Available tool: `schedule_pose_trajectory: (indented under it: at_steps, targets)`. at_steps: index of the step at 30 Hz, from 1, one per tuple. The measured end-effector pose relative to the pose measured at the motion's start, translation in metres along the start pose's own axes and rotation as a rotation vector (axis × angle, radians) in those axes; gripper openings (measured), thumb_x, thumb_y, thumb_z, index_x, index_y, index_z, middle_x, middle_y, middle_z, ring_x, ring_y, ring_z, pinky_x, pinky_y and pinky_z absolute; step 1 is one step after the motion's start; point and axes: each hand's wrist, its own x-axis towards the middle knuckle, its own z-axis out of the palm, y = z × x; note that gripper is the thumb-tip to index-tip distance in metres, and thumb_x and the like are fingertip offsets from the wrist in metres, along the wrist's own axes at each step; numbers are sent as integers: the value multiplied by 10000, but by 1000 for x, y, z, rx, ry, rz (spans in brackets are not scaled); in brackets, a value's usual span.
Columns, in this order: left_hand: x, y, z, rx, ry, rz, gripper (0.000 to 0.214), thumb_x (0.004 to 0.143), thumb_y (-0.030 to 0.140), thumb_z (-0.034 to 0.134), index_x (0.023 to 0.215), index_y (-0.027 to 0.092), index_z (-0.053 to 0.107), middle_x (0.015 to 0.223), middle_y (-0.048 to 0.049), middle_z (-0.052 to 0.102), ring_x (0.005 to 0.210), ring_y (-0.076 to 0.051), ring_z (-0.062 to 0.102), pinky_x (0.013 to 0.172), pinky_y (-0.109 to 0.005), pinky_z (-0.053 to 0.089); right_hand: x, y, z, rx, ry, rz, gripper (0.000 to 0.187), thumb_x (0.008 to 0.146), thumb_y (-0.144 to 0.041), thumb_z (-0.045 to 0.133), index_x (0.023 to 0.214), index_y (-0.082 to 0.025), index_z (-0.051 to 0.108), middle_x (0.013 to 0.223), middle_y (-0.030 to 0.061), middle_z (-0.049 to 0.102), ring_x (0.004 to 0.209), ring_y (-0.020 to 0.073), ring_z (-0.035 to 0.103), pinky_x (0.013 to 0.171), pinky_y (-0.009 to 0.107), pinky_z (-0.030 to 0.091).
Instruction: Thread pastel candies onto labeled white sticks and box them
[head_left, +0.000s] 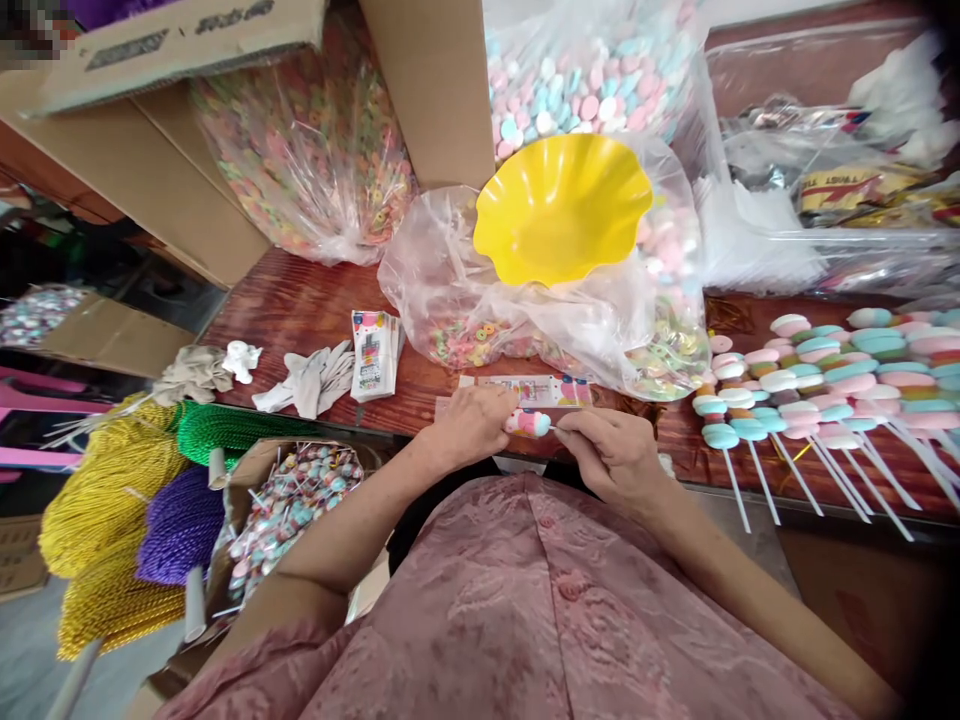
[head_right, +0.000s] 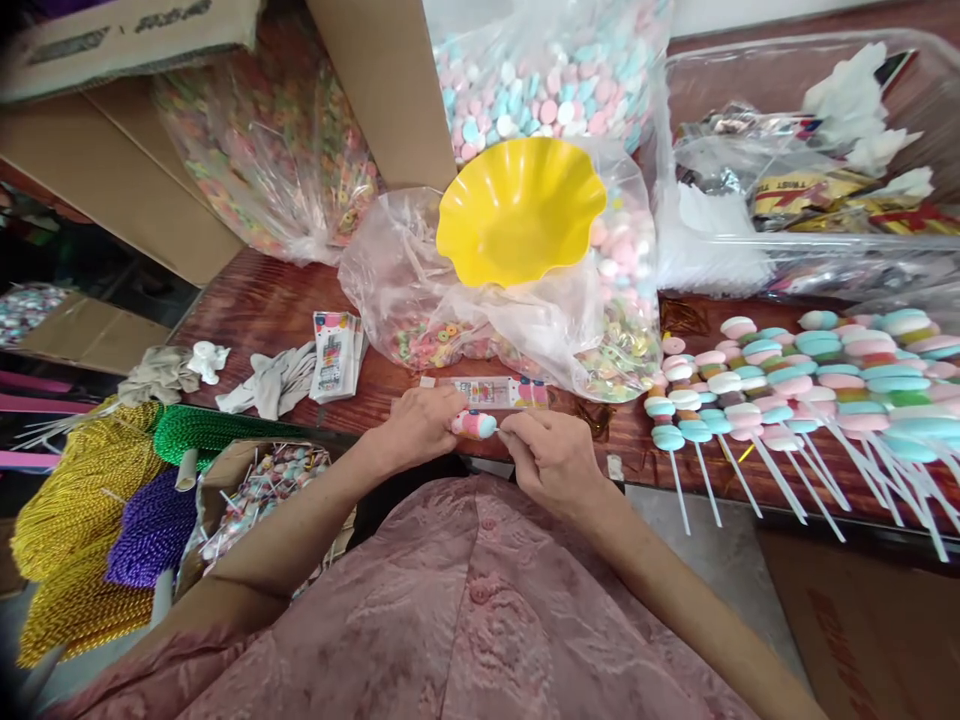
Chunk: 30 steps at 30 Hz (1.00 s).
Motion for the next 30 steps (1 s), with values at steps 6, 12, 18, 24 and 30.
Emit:
schedule_pose_trajectory:
  at_steps: [6, 12, 18, 24, 30]
  targets:
    - [6, 14, 9, -32, -6, 62, 164, 824, 208, 557, 951, 149, 644, 898, -114, 692, 888, -269, 656, 720, -347, 457, 5, -12, 18, -37, -59, 28, 164, 886, -116, 506, 792, -193, 616, 730, 27, 698, 664, 152, 636, 617, 268, 417]
    - [0, 7, 6, -111, 53, -62, 188, 895, 332, 543, 945, 177, 637, 924, -75, 704, 864, -229, 650, 677, -315, 432, 6, -6, 11, -114, -16, -47, 143, 900, -97, 502, 862, -186, 607, 788, 40, 701, 702, 166, 627, 641, 285, 420]
    - [-5, -5, 8, 72, 127, -127, 139, 873, 241, 541, 895, 169, 657, 903, -93, 694, 843, -236, 648, 702, -333, 428, -2, -4, -9, -224, -16, -143, 131, 881, -71, 530, 831, -172, 596, 767, 51, 679, 659, 155, 587, 634, 293, 413]
    - [1, 6, 19, 98, 217, 25, 107, 826, 219, 561, 838, 159, 649, 801, -92, 669, 810, -237, 640, 685, -339, 419, -2, -15, 7, -188, 30, -113, 117, 892, -77, 519, 859, -155, 600, 708, 45, 646, 641, 155, 578, 604, 287, 404]
    - [3, 17, 26, 31, 200, 22, 149, 856, 269, 548, 837, 160, 647, 771, -81, 663, 774, -227, 634, 677, -331, 432, 5, -16, 22, -70, 21, -66, 171, 900, -79, 462, 846, -178, 590, 720, 42, 642, 669, 169, 593, 615, 287, 430]
